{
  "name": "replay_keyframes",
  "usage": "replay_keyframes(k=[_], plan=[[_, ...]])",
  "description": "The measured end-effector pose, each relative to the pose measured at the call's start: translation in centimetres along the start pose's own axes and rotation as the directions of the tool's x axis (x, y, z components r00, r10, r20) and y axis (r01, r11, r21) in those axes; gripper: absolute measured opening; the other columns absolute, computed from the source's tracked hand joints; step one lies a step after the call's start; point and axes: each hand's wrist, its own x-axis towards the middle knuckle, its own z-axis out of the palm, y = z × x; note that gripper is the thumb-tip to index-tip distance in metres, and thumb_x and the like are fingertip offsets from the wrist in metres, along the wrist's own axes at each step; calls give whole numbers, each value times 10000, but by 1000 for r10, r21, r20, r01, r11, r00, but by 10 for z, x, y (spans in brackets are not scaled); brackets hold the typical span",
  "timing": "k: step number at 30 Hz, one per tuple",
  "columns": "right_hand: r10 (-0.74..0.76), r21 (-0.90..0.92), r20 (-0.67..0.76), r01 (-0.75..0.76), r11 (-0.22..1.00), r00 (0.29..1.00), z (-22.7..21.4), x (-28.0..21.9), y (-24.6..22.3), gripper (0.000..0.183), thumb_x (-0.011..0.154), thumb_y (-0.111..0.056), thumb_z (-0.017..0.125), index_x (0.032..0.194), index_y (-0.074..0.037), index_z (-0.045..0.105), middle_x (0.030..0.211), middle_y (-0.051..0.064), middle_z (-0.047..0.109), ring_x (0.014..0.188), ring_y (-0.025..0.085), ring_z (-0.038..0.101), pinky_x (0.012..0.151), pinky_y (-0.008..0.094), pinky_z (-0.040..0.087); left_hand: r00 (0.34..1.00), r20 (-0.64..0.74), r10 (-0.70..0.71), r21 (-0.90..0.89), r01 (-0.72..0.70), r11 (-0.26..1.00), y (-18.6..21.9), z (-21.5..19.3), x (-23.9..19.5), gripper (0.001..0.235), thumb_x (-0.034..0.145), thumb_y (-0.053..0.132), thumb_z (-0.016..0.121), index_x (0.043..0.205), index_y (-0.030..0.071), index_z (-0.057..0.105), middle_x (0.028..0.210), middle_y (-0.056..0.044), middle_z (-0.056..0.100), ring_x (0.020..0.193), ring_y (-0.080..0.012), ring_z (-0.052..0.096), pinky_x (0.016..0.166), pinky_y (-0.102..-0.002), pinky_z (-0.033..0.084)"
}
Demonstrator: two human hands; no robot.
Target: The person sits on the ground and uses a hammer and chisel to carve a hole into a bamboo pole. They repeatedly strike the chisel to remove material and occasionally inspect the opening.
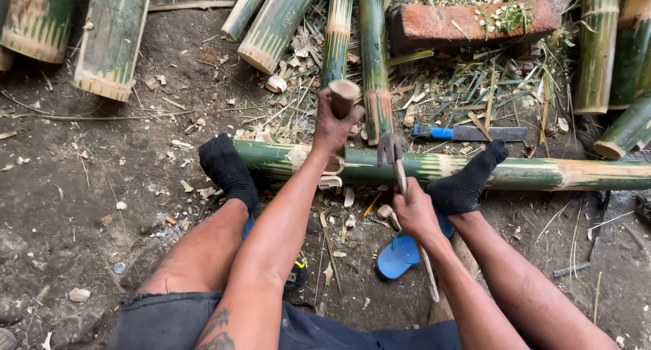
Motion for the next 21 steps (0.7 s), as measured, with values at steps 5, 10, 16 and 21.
replay_keyframes(k=[5, 10, 16, 21], plan=[[-106, 37, -38, 107, 994, 994, -29, 0, -29, 210, 905, -96, 569, 1109, -59, 539, 817, 222, 667, 743, 340, 679, 733, 435, 540, 978, -45, -202, 41, 204, 978, 0, -3, 9, 654, 831, 383, 775, 1336, 133, 444, 1176, -123, 629, 1026, -263, 703, 885, -440, 639], [-101, 80, -22, 103, 991, 995, -58, 0, -65, 139, 926, -78, 548, 1059, -45, 525, 783, 195, 666, 713, 266, 660, 687, 414, 549, 990, -136, -45, 28, 50, 998, -9, -1, 6, 560, 837, 338, 781, 1268, 108, 508, 1109, -106, 674, 977, -246, 718, 872, -432, 637], [-338, -33, -81, 337, 941, 938, -97, 4, -116, 145, 956, -86, 549, 1091, -50, 511, 796, 209, 676, 720, 353, 700, 664, 467, 536, 971, -151, -185, 69, 197, 978, 10, 13, -7, 466, 850, 345, 702, 1210, 133, 495, 1006, -37, 651, 808, -185, 723, 706, -341, 634], [-414, -233, -84, 386, 892, 906, -92, 33, -146, 290, 955, -86, 563, 1200, -5, 431, 769, 270, 664, 719, 497, 660, 638, 581, 486, 997, -82, -7, 161, 20, 987, 14, 27, -25, 419, 879, 269, 788, 1139, 74, 524, 935, -81, 707, 838, -208, 734, 727, -385, 594]])
